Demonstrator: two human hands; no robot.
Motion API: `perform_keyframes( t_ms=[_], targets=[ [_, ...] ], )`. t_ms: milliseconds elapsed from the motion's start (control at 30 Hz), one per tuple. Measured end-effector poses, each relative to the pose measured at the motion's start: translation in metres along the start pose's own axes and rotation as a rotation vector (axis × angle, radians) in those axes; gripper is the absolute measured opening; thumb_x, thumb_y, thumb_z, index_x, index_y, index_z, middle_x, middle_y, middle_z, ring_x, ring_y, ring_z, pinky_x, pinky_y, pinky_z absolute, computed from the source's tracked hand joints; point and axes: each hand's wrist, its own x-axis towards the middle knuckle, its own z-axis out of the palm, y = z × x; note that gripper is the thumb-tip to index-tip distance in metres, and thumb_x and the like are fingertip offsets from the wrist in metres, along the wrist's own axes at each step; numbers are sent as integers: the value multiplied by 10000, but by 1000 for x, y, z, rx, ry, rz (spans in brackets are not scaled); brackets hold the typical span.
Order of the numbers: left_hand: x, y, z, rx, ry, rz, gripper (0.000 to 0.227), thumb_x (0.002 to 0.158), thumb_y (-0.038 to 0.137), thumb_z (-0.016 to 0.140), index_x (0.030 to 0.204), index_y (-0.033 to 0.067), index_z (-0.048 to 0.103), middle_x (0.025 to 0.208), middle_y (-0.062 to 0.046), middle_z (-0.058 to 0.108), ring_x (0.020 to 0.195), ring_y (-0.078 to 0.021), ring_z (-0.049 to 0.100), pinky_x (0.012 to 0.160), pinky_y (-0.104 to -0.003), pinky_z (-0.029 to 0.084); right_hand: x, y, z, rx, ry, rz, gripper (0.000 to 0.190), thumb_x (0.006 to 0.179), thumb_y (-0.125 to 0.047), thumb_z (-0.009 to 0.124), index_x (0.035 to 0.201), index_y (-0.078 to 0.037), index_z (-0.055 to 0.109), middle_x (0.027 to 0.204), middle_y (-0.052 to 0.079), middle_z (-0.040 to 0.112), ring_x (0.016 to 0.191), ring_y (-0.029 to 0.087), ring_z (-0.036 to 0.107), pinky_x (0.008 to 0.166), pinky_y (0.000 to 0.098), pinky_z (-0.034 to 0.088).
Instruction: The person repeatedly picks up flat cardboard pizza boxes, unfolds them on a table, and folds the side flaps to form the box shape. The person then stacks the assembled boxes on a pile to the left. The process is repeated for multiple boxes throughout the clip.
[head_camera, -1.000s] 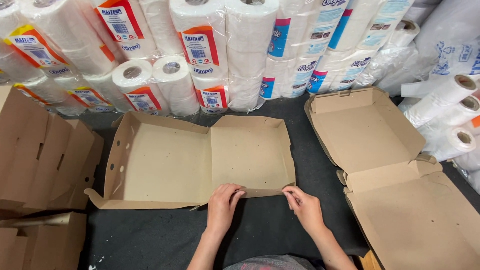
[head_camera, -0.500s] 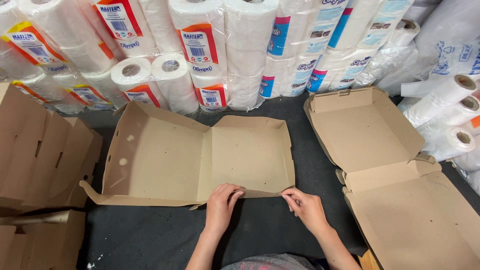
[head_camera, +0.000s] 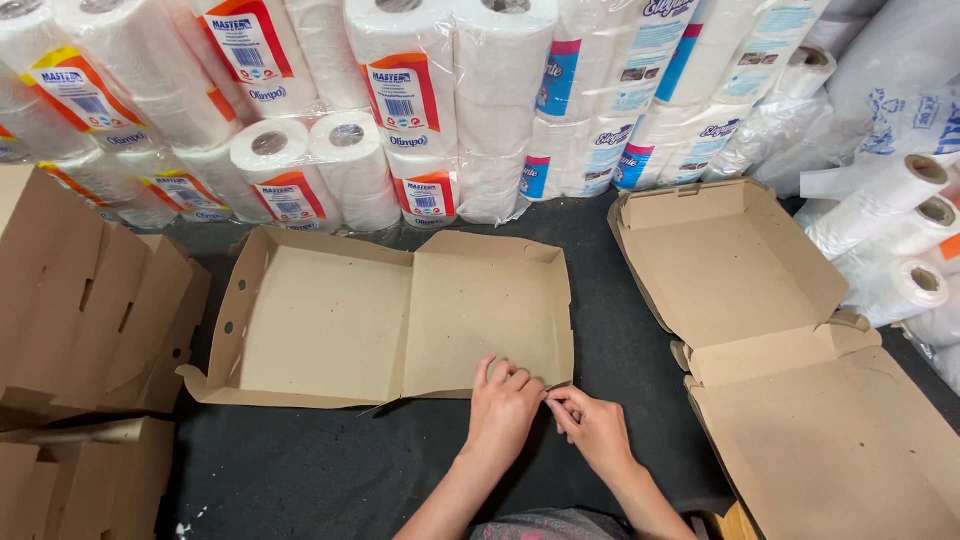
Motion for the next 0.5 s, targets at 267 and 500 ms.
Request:
perform_keyframes(
  t_ms=[267,500],
  targets=[
    [-3,3,5,58,-50,-10,183,936,219,823,795,136,743,740,3,646,846,-236,572,987,-476,463,5,-11,-17,61,-46,177,98,931,-292,771,949,-256,861,539,-66,723,446,34,626,546,185,554],
    [-7,2,9,57,-89,-33,196,928,265,833,824,129,738,771,-6,640,884,-256,582,1044,-521,455,6,-33,-21,90,-43,360,135,956,-318,742,903,-252,848,540,-67,713,432,47,606,568,177,524]
  ],
)
